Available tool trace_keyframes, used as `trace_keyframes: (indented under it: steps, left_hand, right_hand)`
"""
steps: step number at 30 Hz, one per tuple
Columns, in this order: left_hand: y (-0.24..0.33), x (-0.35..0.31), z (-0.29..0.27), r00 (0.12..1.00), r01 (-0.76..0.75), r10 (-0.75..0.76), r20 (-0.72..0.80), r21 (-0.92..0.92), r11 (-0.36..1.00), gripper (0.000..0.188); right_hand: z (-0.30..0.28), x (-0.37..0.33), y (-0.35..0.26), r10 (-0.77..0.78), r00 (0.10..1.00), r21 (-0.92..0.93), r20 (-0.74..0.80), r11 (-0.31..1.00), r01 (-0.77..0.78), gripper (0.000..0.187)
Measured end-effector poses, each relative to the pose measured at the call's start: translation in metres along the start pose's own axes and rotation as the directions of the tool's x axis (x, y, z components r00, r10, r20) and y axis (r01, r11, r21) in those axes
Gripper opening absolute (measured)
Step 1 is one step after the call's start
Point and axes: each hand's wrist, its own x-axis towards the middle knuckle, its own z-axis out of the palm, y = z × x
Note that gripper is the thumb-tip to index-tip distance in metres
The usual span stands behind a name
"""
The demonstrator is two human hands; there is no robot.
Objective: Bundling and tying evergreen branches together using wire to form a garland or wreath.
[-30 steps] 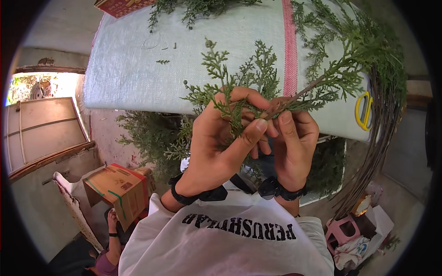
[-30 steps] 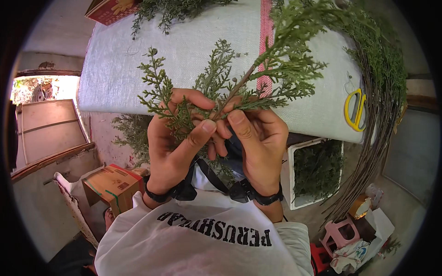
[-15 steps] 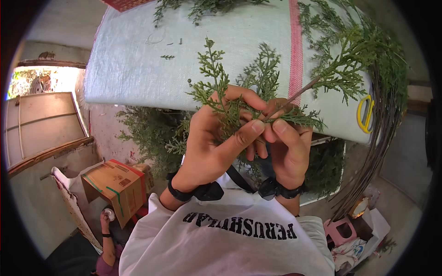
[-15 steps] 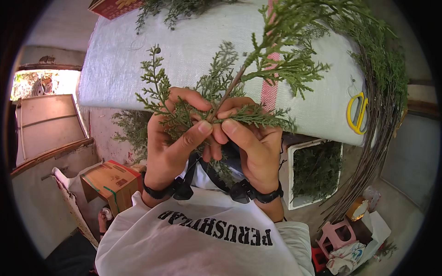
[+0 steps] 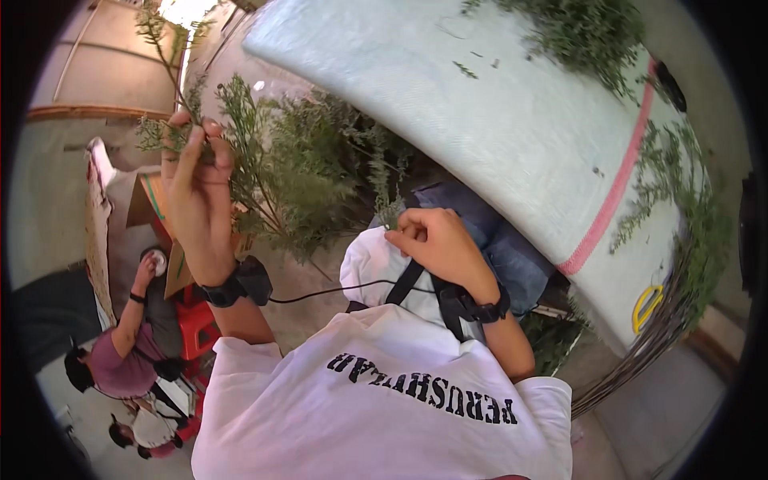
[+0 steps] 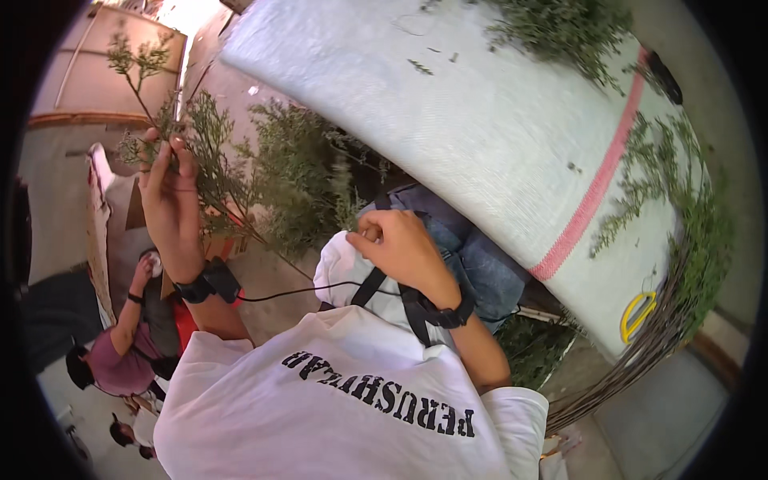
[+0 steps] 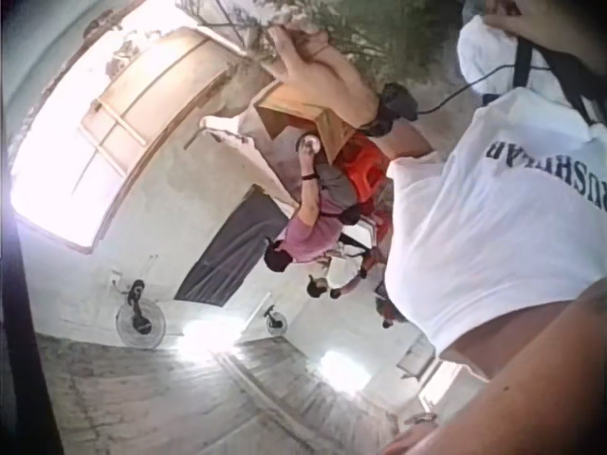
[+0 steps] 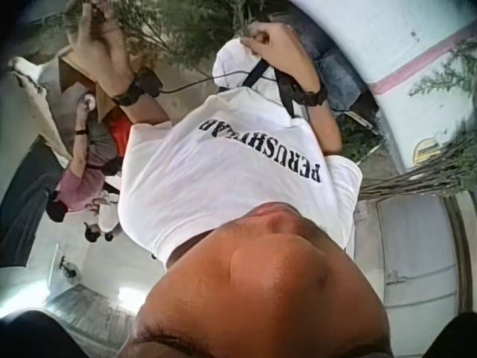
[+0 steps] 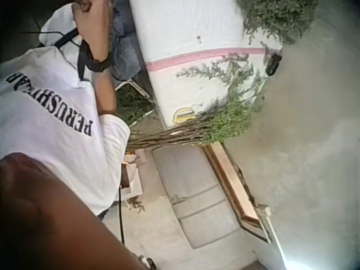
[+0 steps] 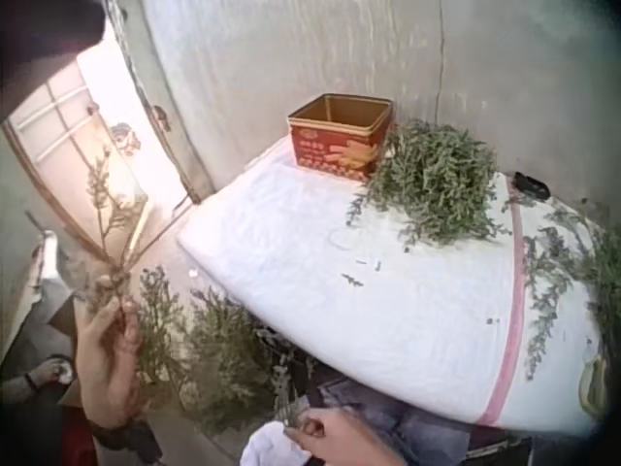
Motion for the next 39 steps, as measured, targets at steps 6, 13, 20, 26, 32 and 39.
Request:
trace_keyframes:
  steps: [6, 13, 20, 26, 32, 39]
  left_hand:
    - [0.003, 0.011, -0.01, 0.991, -0.05, 0.056, 0.123, -0.051, 0.997, 0.029]
    - [-0.029, -0.002, 0.037, 0.987, 0.149, -0.146, 0.074, -0.041, 0.988, 0.036]
    - [-0.064, -0.047, 0.105, 0.689, 0.61, -0.488, 0.536, -0.067, 0.789, 0.028]
    - [-0.085, -0.082, 0.17, 0.34, 0.722, -0.594, 0.729, 0.202, 0.662, 0.022]
    - [-0.088, -0.101, 0.182, 0.336, 0.692, -0.68, 0.652, 0.319, 0.648, 0.026]
    - [-0.092, -0.108, 0.186, 0.365, 0.638, -0.622, 0.693, 0.3, 0.709, 0.028]
  right_hand:
    - [0.006, 0.051, 0.008, 0.028, 0.98, -0.182, -0.197, 0.981, -0.065, 0.031]
    - [-0.017, -0.033, -0.001, -0.042, 0.996, 0.015, -0.073, 0.999, 0.043, 0.04]
    - [-0.135, -0.157, -0.035, 0.087, 0.909, 0.135, -0.407, 0.99, -0.034, 0.024]
    - [-0.199, -0.199, 0.036, -0.26, 0.304, -0.383, -0.916, 0.791, -0.477, 0.025]
    - [-0.221, -0.19, 0.061, -0.371, 0.426, -0.524, -0.826, 0.784, -0.333, 0.025]
    - [-0.169, -0.207, 0.02, -0.028, 0.377, -0.061, -0.926, 0.995, -0.077, 0.013]
